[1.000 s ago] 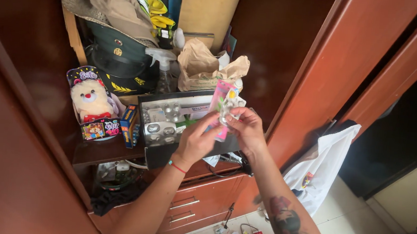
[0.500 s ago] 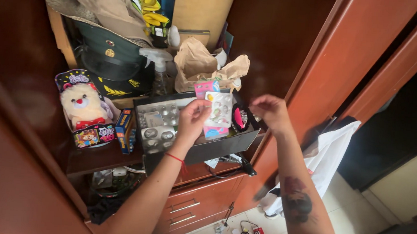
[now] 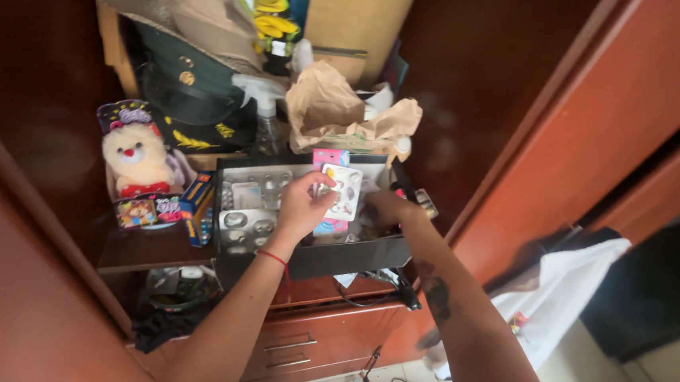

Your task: Organize pills, medical boxes, and bandages inside a first-aid storage kit box in a closet.

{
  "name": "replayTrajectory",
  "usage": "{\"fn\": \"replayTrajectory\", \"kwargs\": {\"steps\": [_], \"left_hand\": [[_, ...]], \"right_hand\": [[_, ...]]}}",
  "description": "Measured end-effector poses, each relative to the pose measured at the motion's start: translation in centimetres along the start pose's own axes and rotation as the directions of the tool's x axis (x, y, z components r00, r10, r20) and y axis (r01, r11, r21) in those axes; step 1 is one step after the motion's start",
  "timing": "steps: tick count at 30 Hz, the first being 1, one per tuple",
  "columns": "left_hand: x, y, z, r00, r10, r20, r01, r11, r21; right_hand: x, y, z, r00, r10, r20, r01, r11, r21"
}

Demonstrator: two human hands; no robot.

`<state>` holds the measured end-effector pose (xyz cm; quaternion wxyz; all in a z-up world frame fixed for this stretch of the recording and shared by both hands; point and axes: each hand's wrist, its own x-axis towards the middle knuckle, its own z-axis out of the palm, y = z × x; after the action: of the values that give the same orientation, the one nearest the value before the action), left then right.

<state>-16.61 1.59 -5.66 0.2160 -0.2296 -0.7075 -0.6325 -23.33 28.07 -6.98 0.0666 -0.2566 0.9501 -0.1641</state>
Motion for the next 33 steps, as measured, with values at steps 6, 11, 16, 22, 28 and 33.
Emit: {"fn": "replayTrajectory", "kwargs": {"steps": [6,11,16,22,28,33], "left_hand": [[-0.2,0.6,-0.1,1.0,-0.023,-0.009,0.022,0.997,-0.078],[-0.1,-1.9,0.1,0.999,-0.048,0.006,0.048,0.995,-0.087],[0.0,-0.7,0.1,1.0,-0.01,0.018,0.012,0.993,-0.119],[0.3,1.0,-0.2,0.999,-0.019,0.043,0.029,0.974,-0.224],[0.0,2.6,-0.4,0.997,-0.021,0.074,0.034,0.986,-0.166],[-0.4,3.6,-0.7,0.997,0.076,0.007,-0.076,0.995,-0.068]], "right_hand": [[2.6,3.3,2.3,0.996,-0.086,0.005,0.085,0.971,-0.224],[1.0,0.0,0.4,0.997,-0.029,-0.071,0.018,0.988,-0.152],[-0.8,-1.2,-0.5,0.982,-0.1,-0.161,0.101,0.995,-0.002],[-2.8,-4.9,-2.1,0.861,0.064,-0.504,0.291,0.751,0.593],[-5.5,-12.8,-2.8,0.873,0.252,-0.417,0.224,0.552,0.803],[-5.9,-12.3,-2.5,0.814,0.294,-0.501,0.348,0.443,0.826]]}}
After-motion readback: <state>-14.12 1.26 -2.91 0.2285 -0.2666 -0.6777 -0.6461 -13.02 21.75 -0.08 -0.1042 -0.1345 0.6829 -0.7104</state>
